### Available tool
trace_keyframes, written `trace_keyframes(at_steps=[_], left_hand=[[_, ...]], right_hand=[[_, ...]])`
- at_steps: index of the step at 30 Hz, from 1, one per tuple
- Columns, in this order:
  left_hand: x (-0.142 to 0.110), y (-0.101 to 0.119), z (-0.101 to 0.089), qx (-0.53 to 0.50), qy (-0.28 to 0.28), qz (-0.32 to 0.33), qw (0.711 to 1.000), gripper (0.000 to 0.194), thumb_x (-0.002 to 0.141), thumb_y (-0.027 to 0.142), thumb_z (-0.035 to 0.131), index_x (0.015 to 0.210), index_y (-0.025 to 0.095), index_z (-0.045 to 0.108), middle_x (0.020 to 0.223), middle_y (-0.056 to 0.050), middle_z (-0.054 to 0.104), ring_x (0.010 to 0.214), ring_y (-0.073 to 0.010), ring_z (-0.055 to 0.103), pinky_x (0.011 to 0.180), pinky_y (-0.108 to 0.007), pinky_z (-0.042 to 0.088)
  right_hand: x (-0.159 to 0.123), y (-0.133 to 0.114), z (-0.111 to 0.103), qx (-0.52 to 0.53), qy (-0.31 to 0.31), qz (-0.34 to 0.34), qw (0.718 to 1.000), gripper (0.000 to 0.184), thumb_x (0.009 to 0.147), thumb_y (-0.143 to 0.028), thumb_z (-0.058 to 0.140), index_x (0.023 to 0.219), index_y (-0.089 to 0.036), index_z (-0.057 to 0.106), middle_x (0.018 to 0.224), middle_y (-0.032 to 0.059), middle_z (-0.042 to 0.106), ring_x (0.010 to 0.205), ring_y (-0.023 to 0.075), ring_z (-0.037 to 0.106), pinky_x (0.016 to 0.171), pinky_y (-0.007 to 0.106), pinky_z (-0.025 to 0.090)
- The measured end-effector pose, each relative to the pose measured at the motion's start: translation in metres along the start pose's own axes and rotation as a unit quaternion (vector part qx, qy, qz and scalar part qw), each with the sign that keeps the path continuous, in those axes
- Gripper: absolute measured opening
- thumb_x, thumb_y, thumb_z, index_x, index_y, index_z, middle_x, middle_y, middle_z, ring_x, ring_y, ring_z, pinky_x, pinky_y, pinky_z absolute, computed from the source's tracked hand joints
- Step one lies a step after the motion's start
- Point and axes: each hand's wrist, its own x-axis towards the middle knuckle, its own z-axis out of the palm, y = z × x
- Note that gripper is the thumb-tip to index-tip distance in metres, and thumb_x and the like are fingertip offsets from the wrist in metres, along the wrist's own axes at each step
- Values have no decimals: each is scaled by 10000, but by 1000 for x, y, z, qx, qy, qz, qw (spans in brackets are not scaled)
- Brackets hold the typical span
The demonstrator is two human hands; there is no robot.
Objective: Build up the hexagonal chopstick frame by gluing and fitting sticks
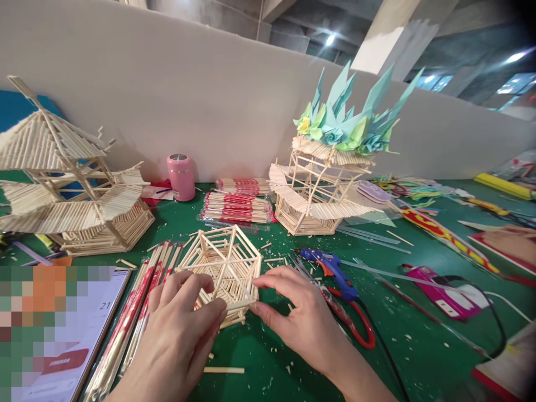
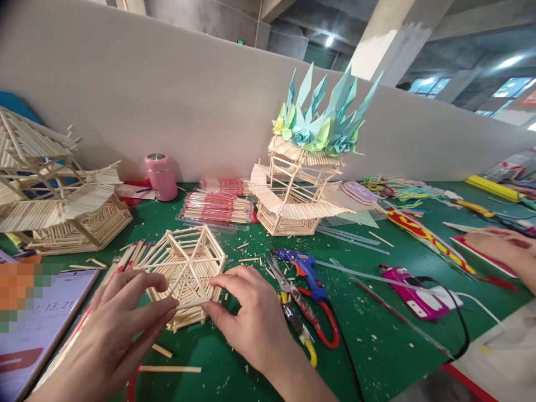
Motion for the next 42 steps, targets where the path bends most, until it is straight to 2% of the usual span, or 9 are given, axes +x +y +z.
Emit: trace_keyframes(at_steps=[4,10,17,20,26,31,35,37,42], left_hand=[[1,0,1,-8,0,-7,1000,183,830,179,457,807,249,624,964,-64,526,921,-256,451,805,-462,350],[0,-7,-2,35,0,32,999,142,804,207,513,841,273,634,949,-41,558,889,-236,487,800,-415,373],[0,0,1,1,12,-10,1000,181,825,202,464,802,259,634,936,-58,560,905,-253,481,827,-478,363],[0,1,2,-16,19,-29,999,211,835,198,445,790,261,641,939,-58,558,911,-255,474,783,-442,380],[1,-1,0,-2,3,6,1000,167,826,194,474,809,261,626,932,-56,549,882,-248,474,727,-412,395],[-3,0,-1,31,30,-1,999,150,814,247,517,919,256,624,960,-60,578,894,-253,505,719,-394,401],[-15,-10,-8,42,63,3,997,343,776,289,565,1114,228,553,1015,-62,596,922,-252,531,702,-355,429],[-25,-17,-11,23,93,-30,995,340,803,262,527,1142,236,533,1034,-62,582,930,-246,533,742,-371,422],[-56,-27,-6,-45,165,-115,979,153,824,294,530,961,276,595,797,-5,576,750,-195,534,711,-345,398]], right_hand=[[-1,-3,0,-6,1,-35,999,341,735,-178,692,1073,-186,645,902,63,589,857,198,574,740,338,490],[3,-5,7,-42,8,-106,993,119,804,-203,617,853,-177,722,723,35,537,697,172,521,583,297,442],[11,-10,3,-69,-44,-98,992,130,834,-186,589,814,-171,717,734,37,560,738,168,515,623,283,427],[13,-13,1,-82,-55,-100,990,129,833,-181,591,800,-172,716,733,36,562,738,167,514,630,282,426],[13,-15,1,-73,-51,-99,991,122,828,-174,598,797,-175,716,725,33,560,739,168,520,625,278,432],[12,-13,2,-67,-43,-102,992,124,827,-176,599,809,-174,722,714,31,548,727,164,521,612,271,430],[11,-10,3,-63,-41,-101,992,137,836,-199,593,831,-178,728,734,35,552,737,166,523,623,283,430],[10,-9,4,-61,-40,-100,992,136,835,-202,594,839,-183,728,742,35,555,740,168,525,628,288,434],[7,-10,4,-46,-36,-89,994,139,815,-183,600,884,-190,720,761,37,567,752,175,535,642,298,458]])
